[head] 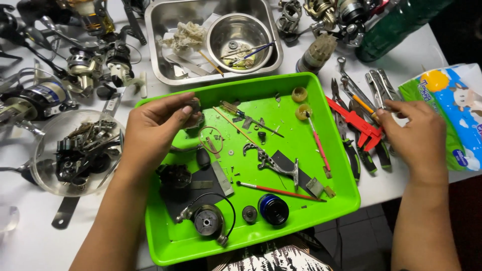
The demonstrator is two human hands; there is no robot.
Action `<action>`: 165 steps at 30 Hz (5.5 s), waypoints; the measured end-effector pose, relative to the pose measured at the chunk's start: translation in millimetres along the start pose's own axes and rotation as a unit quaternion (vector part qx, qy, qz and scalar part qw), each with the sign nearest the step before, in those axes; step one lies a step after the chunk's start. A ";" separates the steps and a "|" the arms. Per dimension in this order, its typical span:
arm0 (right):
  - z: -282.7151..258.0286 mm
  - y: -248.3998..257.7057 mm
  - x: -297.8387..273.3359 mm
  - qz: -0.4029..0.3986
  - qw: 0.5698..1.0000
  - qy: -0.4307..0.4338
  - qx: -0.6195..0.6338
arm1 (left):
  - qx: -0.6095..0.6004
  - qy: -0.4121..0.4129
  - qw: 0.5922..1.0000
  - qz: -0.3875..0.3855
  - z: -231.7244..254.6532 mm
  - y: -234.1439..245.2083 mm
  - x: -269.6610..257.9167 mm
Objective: The person is disassembling and servicing a fishing reel on a workbench, using a screwdriver to remove or secure screws and a small stick for precise manipulation of internal components.
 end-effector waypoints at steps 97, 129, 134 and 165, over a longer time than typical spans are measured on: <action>-292.4 -92.4 19.5 -0.183 0.804 0.500 0.265 | 0.701 -0.205 0.680 -0.061 18.5 -35.5 220.3; -294.3 -83.1 23.3 -0.196 0.795 0.497 0.289 | 0.633 -0.345 0.693 0.016 10.5 6.6 255.5; -293.9 -83.4 23.5 -0.194 0.793 0.499 0.289 | 0.591 -0.332 0.735 -0.028 23.3 2.5 238.7; -292.3 -84.6 22.9 -0.199 0.797 0.501 0.272 | 0.662 -0.313 0.677 -0.077 21.5 12.2 217.3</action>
Point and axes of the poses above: each hand's wrist, its own x-axis towards the middle knuckle, its own y-axis out of the back of the hand, z = x × y, the point moved 6 cm from there along x, towards the middle knuckle, and after that the axes turned 6 degrees about x, right-handed, at the moved point
